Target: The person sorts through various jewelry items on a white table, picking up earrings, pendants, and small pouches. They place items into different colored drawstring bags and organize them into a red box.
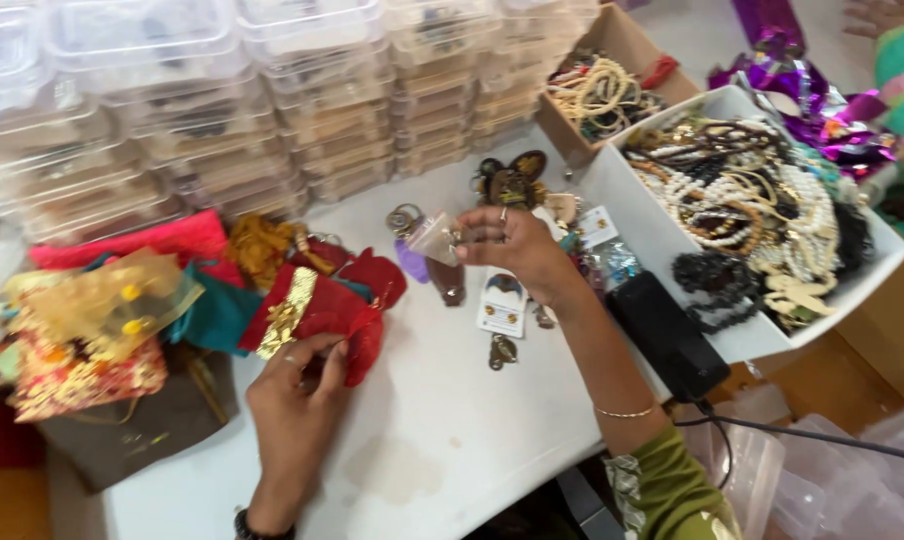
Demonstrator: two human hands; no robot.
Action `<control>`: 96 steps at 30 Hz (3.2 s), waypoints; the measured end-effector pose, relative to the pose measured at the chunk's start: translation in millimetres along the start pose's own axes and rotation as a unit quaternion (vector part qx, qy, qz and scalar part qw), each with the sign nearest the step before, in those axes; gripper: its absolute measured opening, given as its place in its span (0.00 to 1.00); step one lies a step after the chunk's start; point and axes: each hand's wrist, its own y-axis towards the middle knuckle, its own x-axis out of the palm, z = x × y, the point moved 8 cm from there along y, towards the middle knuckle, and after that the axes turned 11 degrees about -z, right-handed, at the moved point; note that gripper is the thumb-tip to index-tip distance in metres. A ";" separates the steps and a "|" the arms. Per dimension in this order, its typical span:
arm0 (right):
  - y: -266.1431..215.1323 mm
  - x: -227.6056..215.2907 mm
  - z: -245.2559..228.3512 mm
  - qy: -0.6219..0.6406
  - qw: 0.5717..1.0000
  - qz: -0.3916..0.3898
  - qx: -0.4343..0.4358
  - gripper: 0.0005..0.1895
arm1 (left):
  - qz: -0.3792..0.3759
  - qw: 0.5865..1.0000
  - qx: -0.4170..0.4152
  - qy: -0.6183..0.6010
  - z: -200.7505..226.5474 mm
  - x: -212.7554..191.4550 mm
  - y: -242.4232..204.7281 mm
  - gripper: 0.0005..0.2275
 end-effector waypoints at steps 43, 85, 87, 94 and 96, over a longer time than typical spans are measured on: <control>-24.6 139.9 -4.8 -0.421 0.875 0.012 -0.240 0.18 | -0.051 0.981 0.188 0.022 35.7 9.9 -16.6 0.08; 0.6 143.0 3.2 -0.464 0.864 -0.089 -0.176 0.12 | 0.244 0.862 0.121 0.426 24.9 -74.4 -20.8 0.13; -2.1 129.1 11.7 -0.232 0.957 -0.115 -0.127 0.10 | 0.073 0.948 0.165 0.261 50.5 -25.0 -14.3 0.41; -33.4 137.7 -19.6 -0.159 0.946 -0.180 -0.219 0.08 | 0.031 0.961 0.130 0.243 27.4 11.3 -11.0 0.48; -36.5 142.7 -18.2 -0.101 0.943 -0.218 -0.231 0.09 | 0.055 0.975 0.111 0.184 16.7 5.0 -13.3 0.47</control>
